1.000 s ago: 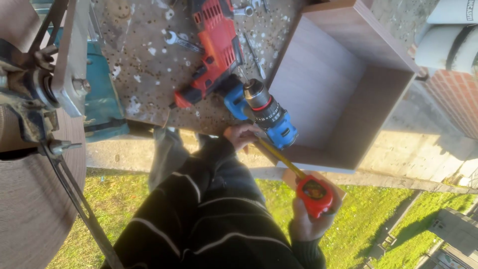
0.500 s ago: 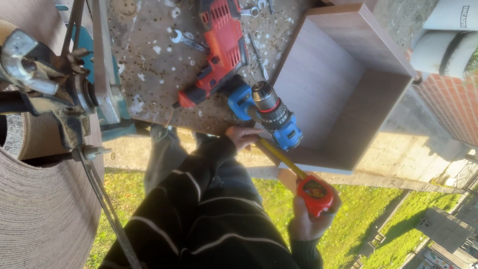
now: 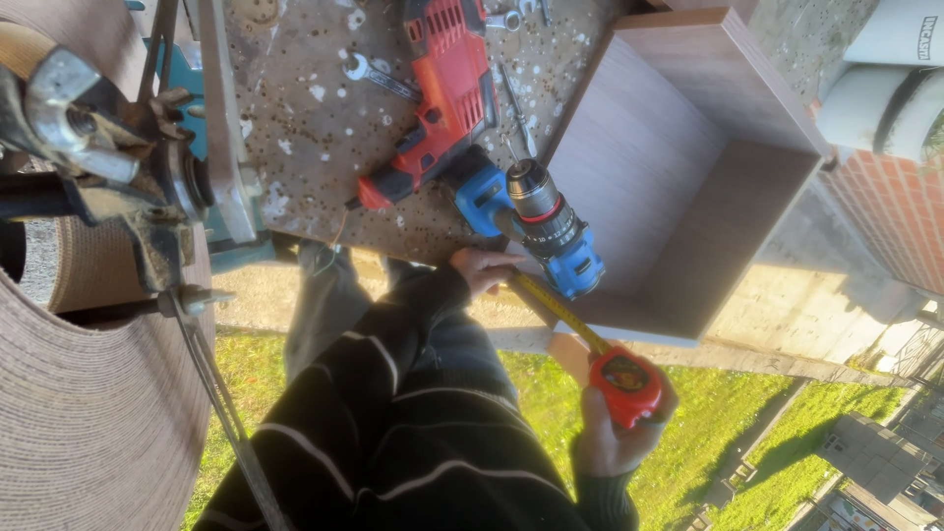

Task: The person measures the interior dimensions of a wooden cabinet using a tape measure. They then walk into a workshop area, pick up a long white board, and measure its length before placing it back down.

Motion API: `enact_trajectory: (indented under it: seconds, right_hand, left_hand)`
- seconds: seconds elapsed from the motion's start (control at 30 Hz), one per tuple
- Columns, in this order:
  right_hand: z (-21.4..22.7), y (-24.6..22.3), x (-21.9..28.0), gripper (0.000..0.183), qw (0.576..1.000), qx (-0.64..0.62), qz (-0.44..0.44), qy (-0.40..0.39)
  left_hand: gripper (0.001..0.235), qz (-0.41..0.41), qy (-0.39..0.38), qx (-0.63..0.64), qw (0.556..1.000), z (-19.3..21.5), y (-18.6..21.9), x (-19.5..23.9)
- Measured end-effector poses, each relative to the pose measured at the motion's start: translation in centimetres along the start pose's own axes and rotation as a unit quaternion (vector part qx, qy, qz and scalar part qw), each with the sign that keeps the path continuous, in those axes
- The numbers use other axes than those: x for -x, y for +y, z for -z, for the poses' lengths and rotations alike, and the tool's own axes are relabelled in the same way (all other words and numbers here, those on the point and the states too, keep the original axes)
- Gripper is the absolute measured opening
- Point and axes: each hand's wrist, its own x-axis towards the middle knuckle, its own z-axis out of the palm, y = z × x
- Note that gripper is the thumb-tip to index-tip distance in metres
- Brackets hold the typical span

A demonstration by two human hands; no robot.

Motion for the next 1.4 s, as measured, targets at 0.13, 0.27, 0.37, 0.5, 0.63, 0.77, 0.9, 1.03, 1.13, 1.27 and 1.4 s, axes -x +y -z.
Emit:
enact_trajectory:
  seconds: [0.13, 0.27, 0.37, 0.5, 0.63, 0.77, 0.9, 1.03, 1.13, 1.27, 1.4]
  right_hand:
    - [-0.1, 0.2, -0.1, 0.059, 1.000, -0.024, 0.016, -0.010]
    - [0.1, 0.5, -0.1, 0.057, 0.999, -0.032, 0.008, -0.003]
    - [0.0, 0.4, -0.2, 0.056, 0.999, -0.036, 0.010, -0.001]
    - [0.1, 0.3, -0.3, 0.055, 1.000, -0.027, 0.003, -0.001]
    - [0.7, 0.7, -0.2, 0.057, 1.000, -0.028, -0.001, -0.006]
    - [0.7, 0.9, -0.4, 0.058, 1.000, -0.020, -0.007, -0.002]
    - [0.7, 0.7, -0.4, 0.058, 1.000, -0.011, -0.009, -0.009]
    - [0.6, 0.7, -0.4, 0.058, 1.000, -0.002, -0.008, -0.012]
    - [0.6, 0.8, -0.4, 0.059, 1.000, 0.001, -0.006, -0.015]
    - [0.3, 0.8, -0.4, 0.058, 1.000, -0.002, -0.003, -0.016]
    - [0.2, 0.8, -0.5, 0.058, 1.000, -0.005, -0.004, -0.013]
  left_hand:
    - [0.041, -0.012, 0.003, 0.015, 1.000, 0.1, -0.2, -0.3]
    - [0.040, -0.011, 0.002, 0.023, 1.000, -0.2, -0.6, -0.4]
    - [0.040, -0.010, 0.002, 0.009, 1.000, 0.1, -0.5, -0.3]
    - [0.041, -0.009, -0.004, 0.007, 1.000, 0.2, -0.1, -0.2]
    - [0.040, -0.012, 0.004, -0.017, 1.000, 0.1, -0.3, -0.2]
    - [0.046, 0.002, 0.001, -0.003, 1.000, 0.0, -0.8, -0.7]
    - [0.051, 0.000, 0.005, 0.032, 0.999, -0.3, -0.7, -0.2]
    - [0.052, -0.009, 0.011, 0.018, 1.000, -0.2, -0.7, -0.6]
    - [0.050, 0.010, 0.003, 0.025, 1.000, -0.4, -0.1, -0.1]
    - [0.050, 0.018, 0.000, 0.002, 1.000, -0.3, 0.0, -0.1]
    - [0.051, 0.026, -0.003, 0.002, 1.000, -0.5, -0.1, -0.3]
